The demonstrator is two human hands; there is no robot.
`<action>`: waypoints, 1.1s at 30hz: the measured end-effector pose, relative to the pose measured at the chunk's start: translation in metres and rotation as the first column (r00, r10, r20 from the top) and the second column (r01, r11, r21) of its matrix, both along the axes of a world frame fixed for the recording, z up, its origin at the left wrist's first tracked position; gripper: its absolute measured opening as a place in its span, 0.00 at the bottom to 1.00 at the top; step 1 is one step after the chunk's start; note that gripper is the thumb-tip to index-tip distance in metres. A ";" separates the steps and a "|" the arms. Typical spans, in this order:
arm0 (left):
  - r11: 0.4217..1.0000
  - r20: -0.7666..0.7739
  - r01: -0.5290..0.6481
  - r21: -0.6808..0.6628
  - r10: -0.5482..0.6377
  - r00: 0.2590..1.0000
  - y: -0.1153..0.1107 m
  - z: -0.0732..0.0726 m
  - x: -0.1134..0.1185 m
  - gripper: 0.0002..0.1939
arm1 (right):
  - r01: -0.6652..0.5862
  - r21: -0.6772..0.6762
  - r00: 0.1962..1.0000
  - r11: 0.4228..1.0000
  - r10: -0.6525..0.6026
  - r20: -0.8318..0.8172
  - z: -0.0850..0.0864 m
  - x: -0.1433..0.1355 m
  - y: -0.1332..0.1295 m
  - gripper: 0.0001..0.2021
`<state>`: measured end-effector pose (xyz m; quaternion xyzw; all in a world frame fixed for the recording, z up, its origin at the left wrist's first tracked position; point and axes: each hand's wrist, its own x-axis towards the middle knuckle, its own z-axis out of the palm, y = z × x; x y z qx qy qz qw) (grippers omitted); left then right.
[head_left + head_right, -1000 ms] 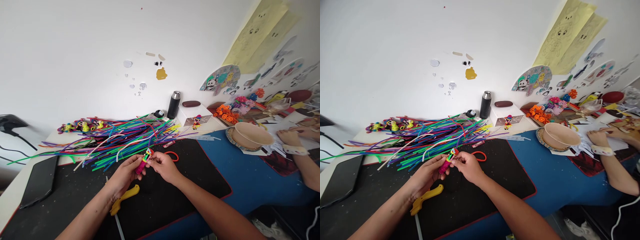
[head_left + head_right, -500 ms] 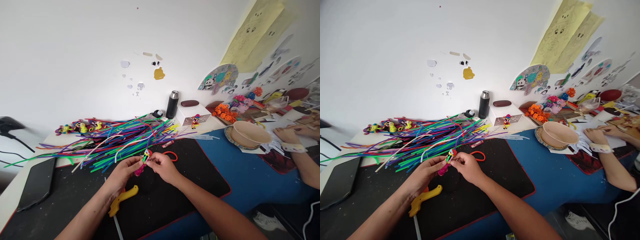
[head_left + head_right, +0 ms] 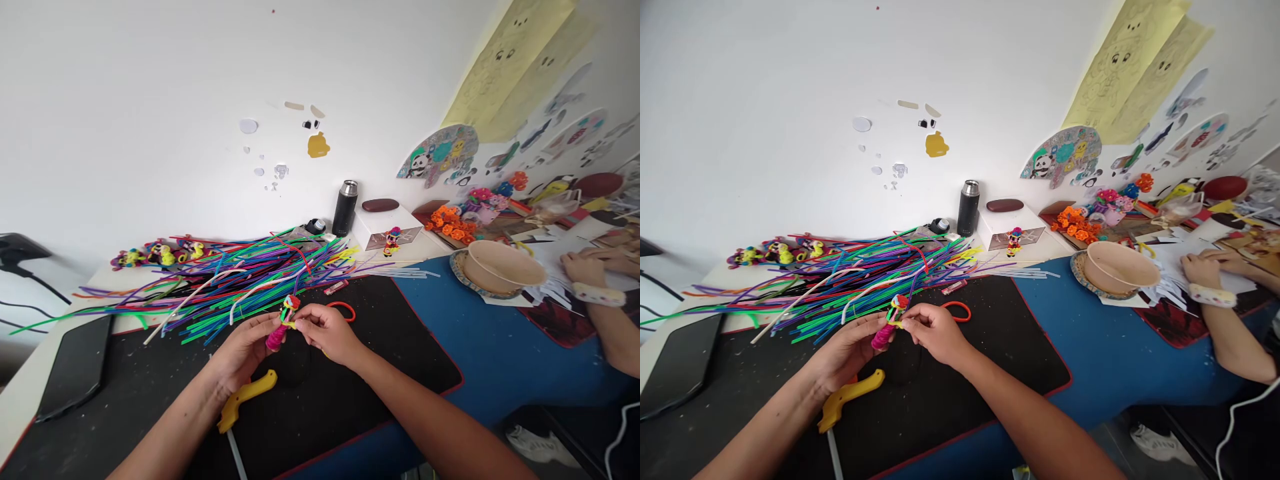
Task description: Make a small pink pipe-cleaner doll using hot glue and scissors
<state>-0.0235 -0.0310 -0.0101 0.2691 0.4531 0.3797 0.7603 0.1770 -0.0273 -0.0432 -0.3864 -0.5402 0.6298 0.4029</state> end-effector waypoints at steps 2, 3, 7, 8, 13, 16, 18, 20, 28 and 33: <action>1.000 0.005 -0.003 -0.002 0.003 1.000 0.000 -0.001 0.000 0.21 | 0.009 -0.005 1.000 1.000 -0.009 -0.002 -0.001 0.000 0.000 0.16; 1.000 0.008 -0.005 -0.003 0.005 1.000 0.001 -0.002 0.000 0.21 | 0.013 -0.006 1.000 1.000 -0.013 -0.001 -0.001 0.000 -0.001 0.16; 0.999 0.012 -0.034 -0.012 0.034 0.999 0.001 -0.005 0.000 0.19 | 0.032 -0.006 0.999 0.999 -0.031 0.021 -0.001 -0.002 -0.002 0.15; 0.999 0.014 -0.040 -0.016 0.040 0.999 0.001 -0.006 0.000 0.19 | 0.036 -0.005 0.999 0.999 -0.035 0.025 -0.001 -0.002 -0.002 0.14; 0.999 0.040 -0.044 -0.022 0.045 0.998 0.000 -0.008 -0.001 0.18 | 0.051 0.006 0.997 0.999 -0.051 0.050 -0.003 -0.003 -0.002 0.12; 0.998 0.053 -0.056 -0.028 0.057 0.997 0.000 -0.010 0.000 0.18 | 0.058 0.056 0.994 0.997 -0.063 0.093 -0.005 -0.004 -0.003 0.10; 0.997 0.067 -0.075 -0.028 0.076 0.995 -0.001 -0.012 0.001 0.18 | 0.069 0.114 0.986 0.991 -0.085 0.141 -0.006 -0.005 -0.004 0.08; 0.995 0.083 -0.099 -0.025 0.101 0.991 -0.002 -0.014 0.002 0.18 | 0.075 0.181 0.971 0.981 -0.113 0.209 -0.007 -0.006 -0.005 0.07; 0.969 0.087 -0.239 -0.063 0.244 0.966 -0.002 -0.018 0.007 0.12 | 0.076 0.506 0.834 0.859 -0.333 0.441 -0.004 -0.013 -0.010 0.07; 0.955 0.085 -0.282 -0.093 0.289 0.953 -0.001 -0.021 0.006 0.05 | -0.022 0.569 0.754 0.822 -0.360 0.550 -0.003 -0.014 -0.011 0.08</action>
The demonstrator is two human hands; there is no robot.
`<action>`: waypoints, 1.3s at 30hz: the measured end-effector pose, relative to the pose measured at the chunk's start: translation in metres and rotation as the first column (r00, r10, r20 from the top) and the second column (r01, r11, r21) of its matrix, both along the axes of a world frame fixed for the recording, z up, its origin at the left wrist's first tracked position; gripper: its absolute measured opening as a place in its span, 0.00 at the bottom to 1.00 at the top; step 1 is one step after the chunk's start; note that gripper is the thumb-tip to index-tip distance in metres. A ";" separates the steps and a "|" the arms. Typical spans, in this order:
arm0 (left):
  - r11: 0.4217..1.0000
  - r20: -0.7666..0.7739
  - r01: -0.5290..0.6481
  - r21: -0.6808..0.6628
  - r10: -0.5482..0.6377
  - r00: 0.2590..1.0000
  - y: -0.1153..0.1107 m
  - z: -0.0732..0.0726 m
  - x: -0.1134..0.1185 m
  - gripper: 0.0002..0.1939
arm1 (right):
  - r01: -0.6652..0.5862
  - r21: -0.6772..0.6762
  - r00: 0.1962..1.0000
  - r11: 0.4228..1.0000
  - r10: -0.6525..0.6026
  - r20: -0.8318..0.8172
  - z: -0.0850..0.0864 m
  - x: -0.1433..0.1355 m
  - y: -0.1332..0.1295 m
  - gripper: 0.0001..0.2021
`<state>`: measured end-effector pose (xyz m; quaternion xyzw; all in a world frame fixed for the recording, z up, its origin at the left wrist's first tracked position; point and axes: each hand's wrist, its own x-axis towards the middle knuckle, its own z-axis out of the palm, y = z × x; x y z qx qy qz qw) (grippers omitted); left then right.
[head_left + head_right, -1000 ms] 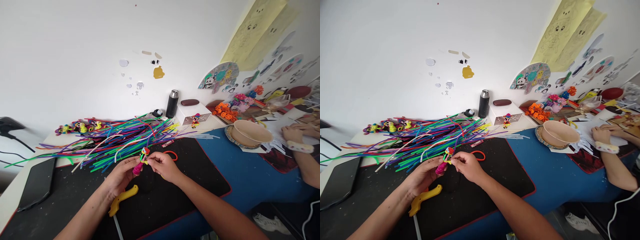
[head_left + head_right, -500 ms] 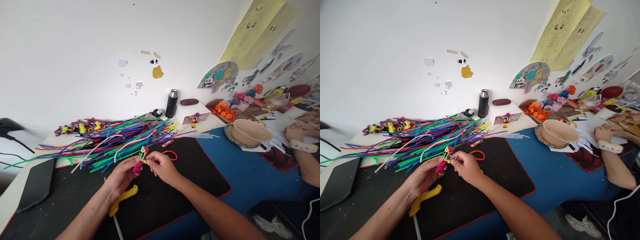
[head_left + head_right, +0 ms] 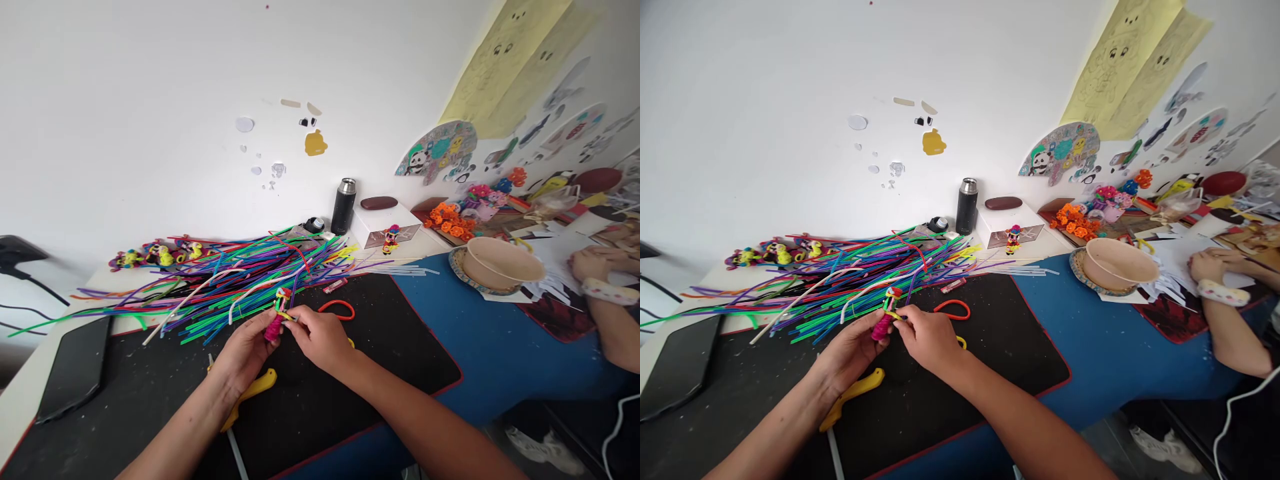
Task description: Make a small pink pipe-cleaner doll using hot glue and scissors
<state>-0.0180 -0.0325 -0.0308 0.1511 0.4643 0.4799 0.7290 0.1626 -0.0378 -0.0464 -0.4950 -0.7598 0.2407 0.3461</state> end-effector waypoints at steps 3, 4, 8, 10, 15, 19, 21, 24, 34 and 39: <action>1.000 0.003 -0.008 -0.025 0.008 1.000 -0.001 -0.001 0.000 0.01 | -0.009 0.033 0.997 0.999 0.006 0.080 0.000 0.000 0.000 0.09; 1.000 0.003 -0.012 -0.027 0.012 1.000 -0.001 -0.001 0.000 0.01 | -0.012 0.046 0.995 0.999 0.008 0.100 0.000 0.000 0.000 0.10; 0.999 -0.025 -0.038 -0.029 0.037 0.999 -0.002 -0.001 0.002 0.02 | -0.028 0.081 0.991 0.996 0.016 0.134 0.000 0.000 -0.001 0.11; 0.998 -0.044 -0.048 -0.027 0.047 0.998 -0.003 0.000 0.004 0.04 | -0.023 0.083 0.992 0.996 0.013 0.125 0.000 0.000 -0.001 0.11; 0.998 -0.068 -0.051 -0.020 0.050 0.996 -0.004 0.003 0.007 0.10 | -0.006 0.083 0.998 0.997 0.000 0.064 -0.002 0.002 0.000 0.10; 0.998 -0.085 -0.057 -0.022 0.055 0.995 -0.006 0.006 0.009 0.13 | -0.006 0.067 0.999 0.998 0.003 0.044 -0.001 0.003 0.000 0.09; 0.998 -0.095 -0.054 -0.019 0.052 0.994 -0.006 0.006 0.008 0.13 | -0.018 0.067 0.999 0.998 0.015 0.048 0.000 0.004 0.000 0.09; 0.999 -0.100 -0.051 -0.009 0.050 0.994 -0.007 0.007 0.008 0.11 | -0.038 0.090 0.997 0.995 0.031 0.076 0.001 0.004 0.002 0.11; 0.985 -0.208 -0.114 0.131 0.140 0.968 -0.006 0.015 0.010 0.18 | 0.038 0.060 0.998 0.997 -0.041 0.037 0.001 0.000 0.003 0.08; 0.985 -0.217 -0.022 0.174 0.060 0.974 -0.011 0.013 0.012 0.18 | 0.021 0.051 0.998 0.998 -0.024 0.057 0.000 -0.001 0.002 0.10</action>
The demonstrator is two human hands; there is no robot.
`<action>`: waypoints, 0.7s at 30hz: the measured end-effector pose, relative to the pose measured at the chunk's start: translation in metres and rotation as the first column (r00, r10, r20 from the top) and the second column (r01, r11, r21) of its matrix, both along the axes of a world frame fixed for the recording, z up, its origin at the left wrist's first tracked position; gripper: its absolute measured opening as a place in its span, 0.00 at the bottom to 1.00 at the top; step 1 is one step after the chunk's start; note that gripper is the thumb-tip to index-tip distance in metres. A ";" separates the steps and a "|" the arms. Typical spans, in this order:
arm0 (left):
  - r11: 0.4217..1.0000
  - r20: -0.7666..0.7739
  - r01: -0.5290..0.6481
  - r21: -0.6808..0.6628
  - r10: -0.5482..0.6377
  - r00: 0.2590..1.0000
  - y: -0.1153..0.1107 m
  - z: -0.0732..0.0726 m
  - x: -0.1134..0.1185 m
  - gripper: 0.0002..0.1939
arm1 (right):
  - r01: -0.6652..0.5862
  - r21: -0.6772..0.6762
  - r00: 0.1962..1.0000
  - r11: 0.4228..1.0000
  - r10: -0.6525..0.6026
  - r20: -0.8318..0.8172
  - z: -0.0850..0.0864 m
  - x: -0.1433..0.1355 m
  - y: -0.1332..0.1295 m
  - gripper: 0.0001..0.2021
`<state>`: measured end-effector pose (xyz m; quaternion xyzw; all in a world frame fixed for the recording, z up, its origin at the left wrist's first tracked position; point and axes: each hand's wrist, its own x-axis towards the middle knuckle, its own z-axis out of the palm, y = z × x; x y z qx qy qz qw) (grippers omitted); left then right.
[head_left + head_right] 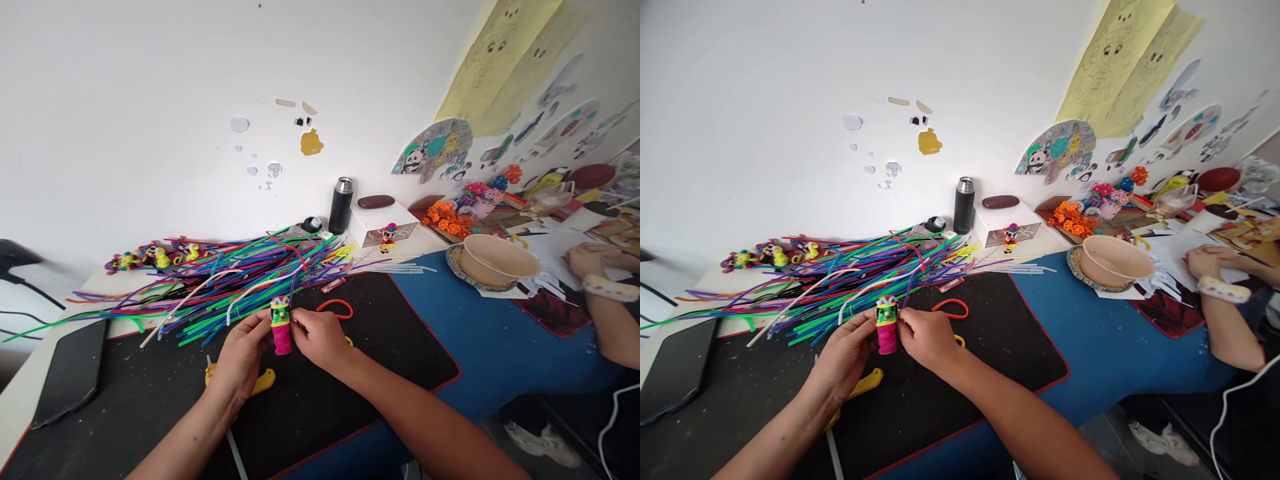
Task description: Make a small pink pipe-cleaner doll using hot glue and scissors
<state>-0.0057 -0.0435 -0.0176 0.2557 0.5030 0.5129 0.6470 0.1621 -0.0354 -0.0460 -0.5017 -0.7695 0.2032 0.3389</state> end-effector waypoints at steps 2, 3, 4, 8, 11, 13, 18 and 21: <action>1.000 -0.003 -0.007 0.015 0.007 1.000 -0.002 0.000 0.002 0.19 | -0.013 -0.016 1.000 1.000 0.012 -0.015 0.000 0.000 0.000 0.10; 1.000 -0.002 -0.020 0.023 0.020 1.000 -0.003 0.000 0.003 0.19 | -0.013 -0.022 1.000 1.000 0.012 -0.026 -0.001 0.000 0.000 0.09; 0.999 0.002 -0.035 0.026 0.035 0.999 -0.003 -0.001 0.004 0.19 | -0.011 -0.027 0.999 1.000 0.010 -0.035 -0.001 0.000 0.000 0.08; 0.998 0.032 -0.058 -0.011 0.058 0.998 0.000 -0.004 0.003 0.17 | -0.002 -0.044 0.998 0.999 0.000 -0.065 -0.003 -0.002 -0.001 0.07; 0.998 0.052 -0.018 -0.053 0.020 0.998 0.004 -0.007 0.000 0.13 | 0.011 -0.059 0.997 0.998 -0.015 -0.077 -0.005 -0.002 -0.001 0.07; 0.996 0.070 0.013 -0.088 -0.007 0.998 0.006 -0.006 -0.002 0.11 | 0.029 -0.068 0.996 0.997 -0.035 -0.083 -0.007 0.000 0.000 0.07; 0.991 0.101 0.096 -0.098 -0.086 0.991 0.005 -0.001 -0.004 0.11 | 0.068 -0.083 0.992 0.994 -0.076 -0.101 -0.012 0.004 0.003 0.07; 0.991 0.057 0.131 -0.026 -0.130 0.990 0.002 -0.001 -0.003 0.17 | 0.067 -0.082 0.992 0.994 -0.075 -0.105 -0.013 0.004 0.003 0.07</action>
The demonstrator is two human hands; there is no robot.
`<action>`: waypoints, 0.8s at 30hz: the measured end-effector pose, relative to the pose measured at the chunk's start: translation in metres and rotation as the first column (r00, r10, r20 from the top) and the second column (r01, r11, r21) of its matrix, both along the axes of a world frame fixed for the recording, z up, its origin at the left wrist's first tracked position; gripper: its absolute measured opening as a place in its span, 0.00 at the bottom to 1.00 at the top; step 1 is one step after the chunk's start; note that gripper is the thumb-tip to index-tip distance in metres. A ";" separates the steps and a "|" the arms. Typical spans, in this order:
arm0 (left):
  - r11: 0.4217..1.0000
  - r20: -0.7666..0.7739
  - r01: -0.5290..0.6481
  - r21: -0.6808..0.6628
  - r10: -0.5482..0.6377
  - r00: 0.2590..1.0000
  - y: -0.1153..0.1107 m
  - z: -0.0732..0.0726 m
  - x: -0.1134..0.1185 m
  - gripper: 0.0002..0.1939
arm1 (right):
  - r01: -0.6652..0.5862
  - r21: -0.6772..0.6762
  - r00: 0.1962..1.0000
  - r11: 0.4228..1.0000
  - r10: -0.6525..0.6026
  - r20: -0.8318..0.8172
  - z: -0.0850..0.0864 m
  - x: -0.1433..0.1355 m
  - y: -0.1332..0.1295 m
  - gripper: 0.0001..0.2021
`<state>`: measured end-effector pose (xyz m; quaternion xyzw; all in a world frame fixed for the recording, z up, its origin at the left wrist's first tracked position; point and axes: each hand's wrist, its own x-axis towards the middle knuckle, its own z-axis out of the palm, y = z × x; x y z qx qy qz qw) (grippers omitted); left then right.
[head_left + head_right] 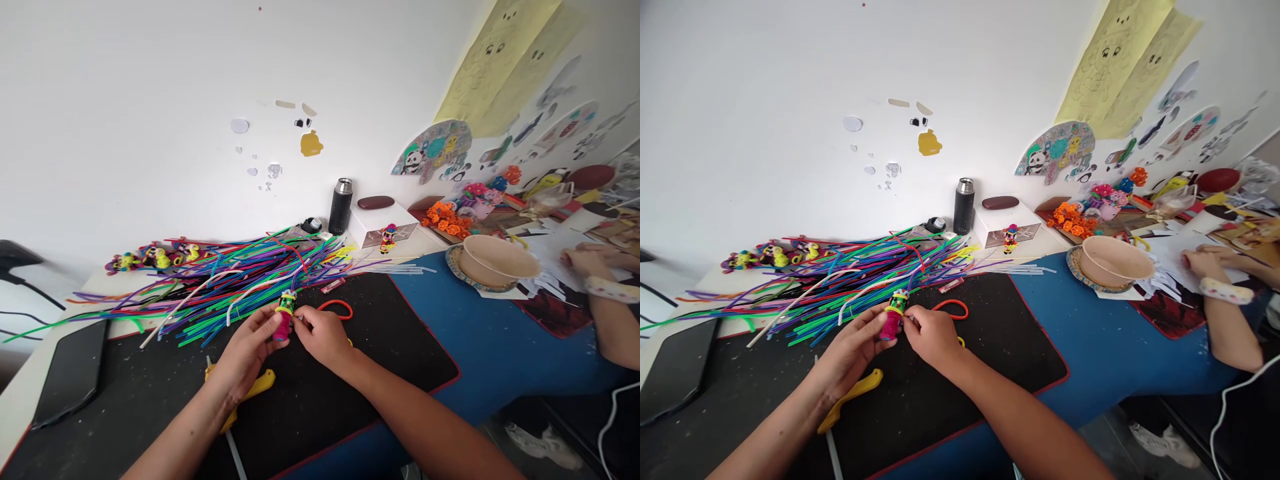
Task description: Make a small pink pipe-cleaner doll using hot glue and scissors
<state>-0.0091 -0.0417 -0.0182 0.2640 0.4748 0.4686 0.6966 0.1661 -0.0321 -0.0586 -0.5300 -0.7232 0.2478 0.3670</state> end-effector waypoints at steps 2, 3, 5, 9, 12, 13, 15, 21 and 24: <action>0.999 -0.020 0.023 0.030 -0.022 1.000 -0.001 -0.002 0.000 0.22 | -0.010 0.001 1.000 1.000 0.010 -0.006 0.000 0.000 0.000 0.07; 0.999 -0.024 0.026 0.034 -0.025 0.999 -0.001 -0.003 -0.001 0.23 | -0.014 0.002 1.000 1.000 0.014 -0.010 0.000 0.000 0.000 0.08; 0.999 -0.022 0.020 0.043 -0.019 1.000 0.001 -0.006 -0.002 0.24 | -0.016 0.003 1.000 1.000 0.016 -0.019 0.001 0.001 0.000 0.08; 0.999 -0.016 -0.018 0.037 0.019 1.000 0.007 -0.011 -0.005 0.23 | -0.017 0.006 0.998 1.000 0.017 -0.055 -0.001 0.001 0.000 0.08; 1.000 -0.026 -0.024 0.021 0.024 0.999 0.010 -0.015 -0.008 0.22 | -0.020 0.014 0.995 1.000 0.021 -0.096 -0.002 -0.001 0.000 0.08; 1.000 -0.035 -0.020 0.020 0.020 0.999 0.011 -0.015 -0.008 0.22 | -0.019 0.013 0.994 1.000 0.020 -0.110 -0.003 -0.001 0.000 0.08; 1.000 -0.062 0.008 0.027 -0.007 0.998 0.010 -0.017 -0.008 0.23 | -0.021 0.007 0.990 1.000 0.022 -0.139 -0.004 -0.001 0.000 0.09; 0.987 -0.163 0.139 0.074 -0.126 0.979 0.008 -0.017 -0.008 0.33 | -0.019 -0.022 0.984 1.000 0.015 -0.180 -0.005 0.000 0.001 0.09; 0.984 -0.200 0.152 0.096 -0.131 0.971 0.008 -0.016 -0.008 0.35 | -0.017 -0.042 0.980 0.999 0.009 -0.197 -0.005 -0.001 0.001 0.10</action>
